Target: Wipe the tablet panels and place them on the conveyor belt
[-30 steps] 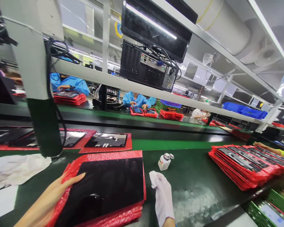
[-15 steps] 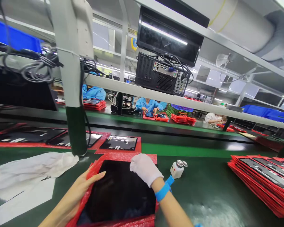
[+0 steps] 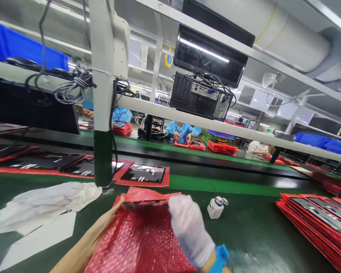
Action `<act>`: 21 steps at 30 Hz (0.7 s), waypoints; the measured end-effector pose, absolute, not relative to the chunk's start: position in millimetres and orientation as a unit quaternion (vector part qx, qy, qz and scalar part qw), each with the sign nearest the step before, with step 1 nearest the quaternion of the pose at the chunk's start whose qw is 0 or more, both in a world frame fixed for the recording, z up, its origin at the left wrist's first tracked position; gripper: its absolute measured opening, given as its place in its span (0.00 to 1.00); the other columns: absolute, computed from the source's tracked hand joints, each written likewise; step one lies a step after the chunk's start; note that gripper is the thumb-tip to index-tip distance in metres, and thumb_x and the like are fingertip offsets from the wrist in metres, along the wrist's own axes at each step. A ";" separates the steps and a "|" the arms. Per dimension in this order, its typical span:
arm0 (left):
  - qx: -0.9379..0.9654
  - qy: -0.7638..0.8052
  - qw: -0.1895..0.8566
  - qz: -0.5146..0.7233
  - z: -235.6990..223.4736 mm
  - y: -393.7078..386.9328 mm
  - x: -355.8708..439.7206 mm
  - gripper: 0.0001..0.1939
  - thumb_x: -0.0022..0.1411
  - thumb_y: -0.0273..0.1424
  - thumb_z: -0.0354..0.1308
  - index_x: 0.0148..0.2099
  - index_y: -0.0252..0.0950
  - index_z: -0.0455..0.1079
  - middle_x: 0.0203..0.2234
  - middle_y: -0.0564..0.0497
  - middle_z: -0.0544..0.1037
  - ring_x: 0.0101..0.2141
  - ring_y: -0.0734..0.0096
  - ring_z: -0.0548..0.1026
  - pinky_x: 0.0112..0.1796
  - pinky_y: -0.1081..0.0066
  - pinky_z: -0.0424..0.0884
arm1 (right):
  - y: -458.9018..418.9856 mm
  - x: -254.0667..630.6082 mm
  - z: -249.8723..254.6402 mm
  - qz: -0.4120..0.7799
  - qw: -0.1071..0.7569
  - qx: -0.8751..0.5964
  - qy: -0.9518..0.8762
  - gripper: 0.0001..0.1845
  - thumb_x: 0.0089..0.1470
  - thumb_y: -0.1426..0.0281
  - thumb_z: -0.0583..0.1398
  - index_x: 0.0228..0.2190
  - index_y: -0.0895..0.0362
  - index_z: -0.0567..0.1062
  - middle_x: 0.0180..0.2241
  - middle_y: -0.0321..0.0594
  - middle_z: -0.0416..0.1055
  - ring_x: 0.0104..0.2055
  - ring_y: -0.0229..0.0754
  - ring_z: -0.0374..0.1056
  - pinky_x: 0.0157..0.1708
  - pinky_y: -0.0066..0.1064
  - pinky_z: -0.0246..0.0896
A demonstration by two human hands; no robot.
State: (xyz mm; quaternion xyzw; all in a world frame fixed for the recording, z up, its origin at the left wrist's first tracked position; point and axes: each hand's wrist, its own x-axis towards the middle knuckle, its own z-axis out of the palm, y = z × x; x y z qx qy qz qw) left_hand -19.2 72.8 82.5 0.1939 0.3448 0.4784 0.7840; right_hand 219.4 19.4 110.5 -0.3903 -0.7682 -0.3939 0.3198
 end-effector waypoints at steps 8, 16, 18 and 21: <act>0.263 0.419 0.686 0.534 70.1 53.8 -19.8 0.24 0.41 0.23 0.71 0.44 0.33 0.76 0.29 0.44 0.85 0.34 0.51 0.83 0.34 0.64 0.79 | 25.1 221.0 13.5 -0.134 0.355 -0.415 -0.827 0.16 0.58 0.77 0.53 0.41 0.48 0.76 0.27 0.34 0.75 0.22 0.36 0.69 0.19 0.25 0.65; 0.305 0.409 0.666 0.544 64.7 59.7 -19.4 0.26 0.43 0.33 0.73 0.47 0.36 0.75 0.37 0.46 0.85 0.38 0.53 0.82 0.35 0.67 0.78 | 75.7 143.9 79.7 -0.009 0.399 -0.432 -0.809 0.12 0.58 0.82 0.55 0.33 0.54 0.73 0.35 0.35 0.74 0.39 0.36 0.70 0.43 0.26 0.67; 0.309 0.405 0.667 0.543 63.8 59.5 -21.5 0.31 0.41 0.34 0.74 0.50 0.38 0.73 0.40 0.48 0.85 0.41 0.55 0.82 0.37 0.68 0.78 | 88.4 136.1 78.7 -0.053 0.354 -0.434 -0.827 0.10 0.60 0.79 0.55 0.31 0.54 0.72 0.33 0.35 0.72 0.37 0.37 0.68 0.41 0.27 0.66; 0.304 0.411 0.664 0.545 62.6 58.9 -22.5 0.34 0.40 0.35 0.75 0.52 0.40 0.72 0.43 0.49 0.84 0.43 0.55 0.81 0.40 0.69 0.78 | 98.1 165.9 66.6 -0.111 0.331 -0.492 -0.798 0.11 0.61 0.78 0.53 0.31 0.55 0.71 0.32 0.37 0.70 0.36 0.39 0.67 0.40 0.30 0.65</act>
